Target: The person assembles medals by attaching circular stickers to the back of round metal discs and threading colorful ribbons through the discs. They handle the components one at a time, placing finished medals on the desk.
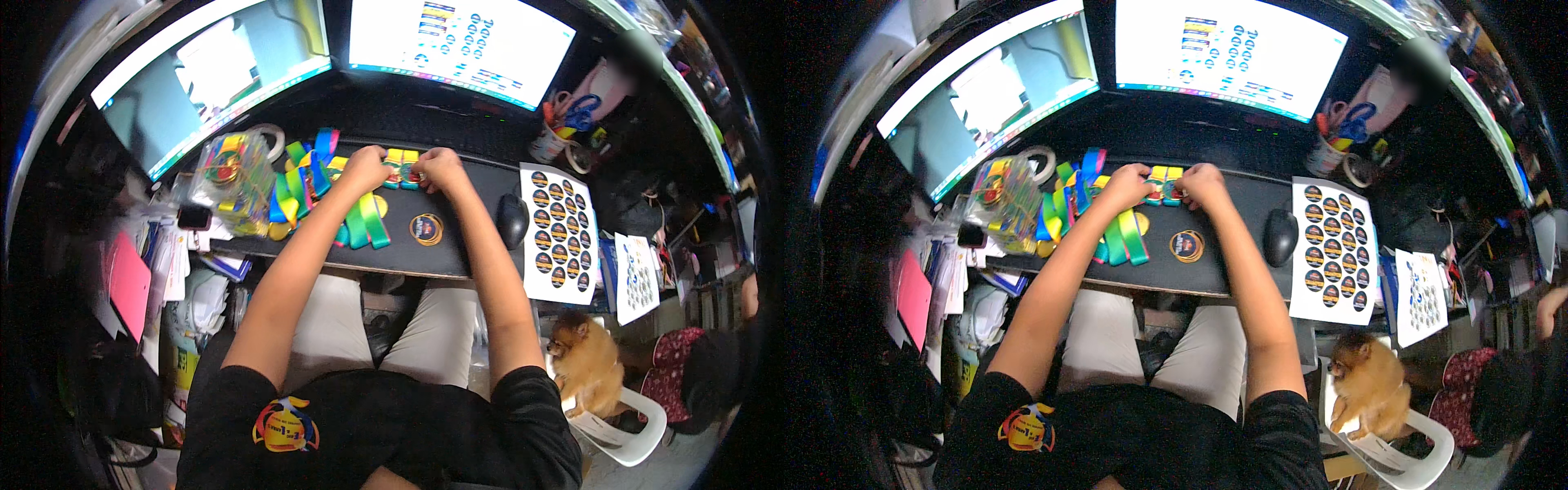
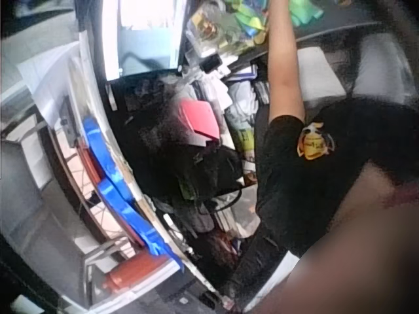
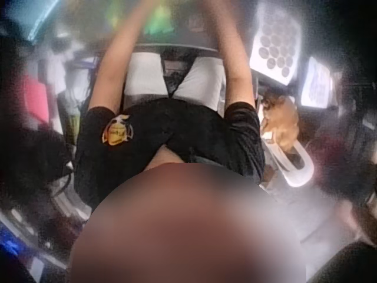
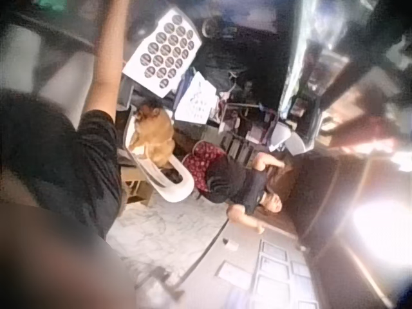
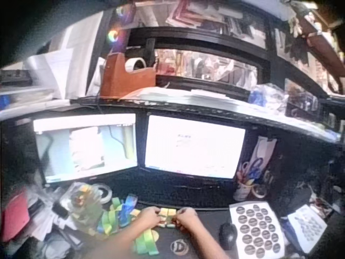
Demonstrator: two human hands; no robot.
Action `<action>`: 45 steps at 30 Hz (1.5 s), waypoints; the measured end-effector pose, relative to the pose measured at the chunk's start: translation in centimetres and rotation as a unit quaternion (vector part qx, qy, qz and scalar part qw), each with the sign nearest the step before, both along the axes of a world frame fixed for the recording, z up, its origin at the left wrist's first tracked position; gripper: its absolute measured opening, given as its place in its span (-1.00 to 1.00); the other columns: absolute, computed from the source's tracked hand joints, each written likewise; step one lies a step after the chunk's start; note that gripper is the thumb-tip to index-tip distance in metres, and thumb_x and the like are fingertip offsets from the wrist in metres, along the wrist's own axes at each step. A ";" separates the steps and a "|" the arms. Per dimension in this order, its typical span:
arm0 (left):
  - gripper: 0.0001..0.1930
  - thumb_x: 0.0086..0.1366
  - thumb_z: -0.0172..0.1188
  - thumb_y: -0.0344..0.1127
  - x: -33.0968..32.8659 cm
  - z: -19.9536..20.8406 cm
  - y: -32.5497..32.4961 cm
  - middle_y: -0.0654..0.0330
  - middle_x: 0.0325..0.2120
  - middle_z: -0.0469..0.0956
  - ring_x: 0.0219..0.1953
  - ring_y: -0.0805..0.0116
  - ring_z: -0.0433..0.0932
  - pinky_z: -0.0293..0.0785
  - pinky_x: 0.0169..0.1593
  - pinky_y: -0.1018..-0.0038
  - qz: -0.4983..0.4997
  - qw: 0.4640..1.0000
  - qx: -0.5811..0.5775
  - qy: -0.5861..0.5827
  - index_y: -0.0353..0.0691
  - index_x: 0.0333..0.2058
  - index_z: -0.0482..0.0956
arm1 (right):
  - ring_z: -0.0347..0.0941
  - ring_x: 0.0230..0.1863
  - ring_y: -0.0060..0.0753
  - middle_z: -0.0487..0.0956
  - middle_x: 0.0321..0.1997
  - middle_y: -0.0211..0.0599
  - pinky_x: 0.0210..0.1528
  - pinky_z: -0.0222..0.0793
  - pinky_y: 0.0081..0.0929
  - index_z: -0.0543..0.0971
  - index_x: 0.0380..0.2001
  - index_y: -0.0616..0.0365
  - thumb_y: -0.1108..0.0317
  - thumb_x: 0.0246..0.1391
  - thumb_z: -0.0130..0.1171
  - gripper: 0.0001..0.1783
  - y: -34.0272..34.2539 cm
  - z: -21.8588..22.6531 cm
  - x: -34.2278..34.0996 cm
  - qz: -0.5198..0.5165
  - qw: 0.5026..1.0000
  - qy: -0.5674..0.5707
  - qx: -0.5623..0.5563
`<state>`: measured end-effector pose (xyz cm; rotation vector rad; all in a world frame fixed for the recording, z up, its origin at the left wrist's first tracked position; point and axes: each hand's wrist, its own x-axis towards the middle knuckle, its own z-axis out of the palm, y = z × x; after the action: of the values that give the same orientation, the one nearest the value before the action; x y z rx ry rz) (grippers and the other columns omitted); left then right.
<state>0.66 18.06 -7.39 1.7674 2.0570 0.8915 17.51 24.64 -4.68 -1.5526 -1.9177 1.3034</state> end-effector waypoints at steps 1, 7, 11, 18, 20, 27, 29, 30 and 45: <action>-0.49 -0.04 0.32 -0.18 0.1 -0.2 0.1 -0.08 -0.27 0.61 -0.20 0.11 0.61 0.49 -0.06 0.31 0.003 1.000 0.002 0.000 -0.38 -0.12 0.57 | 0.51 -0.64 -0.47 0.60 -0.55 -0.28 -0.68 0.46 -0.46 0.59 -0.39 0.22 0.34 -0.17 0.35 -0.76 0.1 -0.2 0.0 0.002 1.000 -0.006 0.003; -0.58 0.05 0.24 -0.15 0.3 -0.1 -1.1 -0.18 -0.25 0.56 -0.13 -0.11 0.53 0.42 -0.06 0.15 -0.022 0.999 0.005 0.044 -0.41 -0.23 0.56 | 0.56 -0.53 -0.37 0.61 -0.54 -0.23 -0.39 0.52 -0.40 0.66 -0.49 0.12 0.12 -0.26 0.36 -0.69 0.8 -2.0 -0.3 0.124 0.940 -0.225 0.224; -0.15 -0.08 0.38 -0.25 0.1 2.2 -3.1 -0.20 0.12 0.34 0.17 -0.01 0.35 0.25 0.22 0.32 -0.113 0.991 -0.031 0.062 -0.50 0.17 0.22 | 0.54 -0.16 -0.09 0.59 -0.26 0.05 -0.04 0.46 -0.31 0.64 -0.42 0.29 0.17 -0.42 0.45 -0.54 0.8 -1.8 -0.5 0.044 0.974 -0.160 0.153; -0.48 -0.13 0.33 -0.51 0.4 3.7 -3.8 -0.02 -0.32 0.51 -0.19 0.03 0.52 0.42 -0.09 0.25 -0.064 0.994 -0.063 0.061 -0.30 -0.09 0.51 | 0.56 -0.63 -0.25 0.59 -0.57 -0.02 -0.58 0.51 -0.33 0.63 -0.59 0.26 0.40 -0.36 0.33 -0.82 -0.6 -0.8 0.2 -0.039 0.997 -0.007 0.065; -0.51 -0.12 0.32 -0.51 0.4 3.6 -3.6 -0.04 -0.31 0.50 -0.20 0.00 0.51 0.41 -0.08 0.25 -0.068 0.991 -0.038 0.109 -0.30 -0.10 0.52 | 0.56 -0.62 -0.23 0.59 -0.57 -0.02 -0.58 0.51 -0.33 0.63 -0.59 0.25 0.39 -0.37 0.33 -0.82 -0.7 -1.0 0.2 -0.047 0.993 0.005 0.109; -0.54 0.01 0.24 -0.53 0.6 3.2 -4.2 -0.12 -0.18 0.44 -0.11 -0.09 0.45 0.39 0.00 0.18 -0.068 0.978 0.023 0.194 -0.25 -0.02 0.52 | 0.61 -0.41 -0.13 0.61 -0.50 0.07 -0.32 0.54 -0.32 0.62 -0.58 0.34 0.37 -0.45 0.41 -0.71 0.1 -1.9 -0.1 -0.039 0.993 0.005 0.109; -0.53 0.05 0.23 -0.51 0.5 2.9 -4.1 -0.14 -0.13 0.41 -0.06 -0.11 0.42 0.37 0.04 0.17 -0.054 0.973 -0.008 0.223 -0.24 0.01 0.50 | 0.61 -0.42 -0.16 0.61 -0.50 0.02 -0.33 0.54 -0.33 0.63 -0.58 0.29 0.36 -0.44 0.39 -0.74 0.4 -2.2 -0.2 -0.031 0.996 0.001 0.085; -0.52 0.06 0.22 -0.51 0.7 2.9 -4.0 -0.15 -0.11 0.40 -0.04 -0.12 0.41 0.36 0.06 0.17 -0.047 0.968 0.001 0.246 -0.23 0.03 0.49 | 0.61 -0.40 -0.17 0.62 -0.47 -0.01 -0.31 0.53 -0.34 0.63 -0.57 0.25 0.34 -0.43 0.38 -0.74 0.5 -2.4 -0.3 -0.032 0.996 0.000 0.080; -0.74 0.18 0.18 -0.24 9.6 22.1 -23.6 0.01 -0.40 0.47 -0.32 0.18 0.49 0.41 -0.23 0.37 -0.747 0.624 0.230 0.016 -0.32 -0.25 0.50 | 0.45 -0.24 -0.04 0.44 -0.40 -0.06 -0.19 0.39 -0.25 0.54 -0.47 0.22 0.19 -0.28 0.35 -0.65 -2.2 -3.8 2.3 -0.088 0.923 0.142 0.346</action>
<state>10.24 -5.50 14.72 2.7106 -0.2324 0.6828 19.82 22.40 -8.53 -1.0696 -1.7285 0.6152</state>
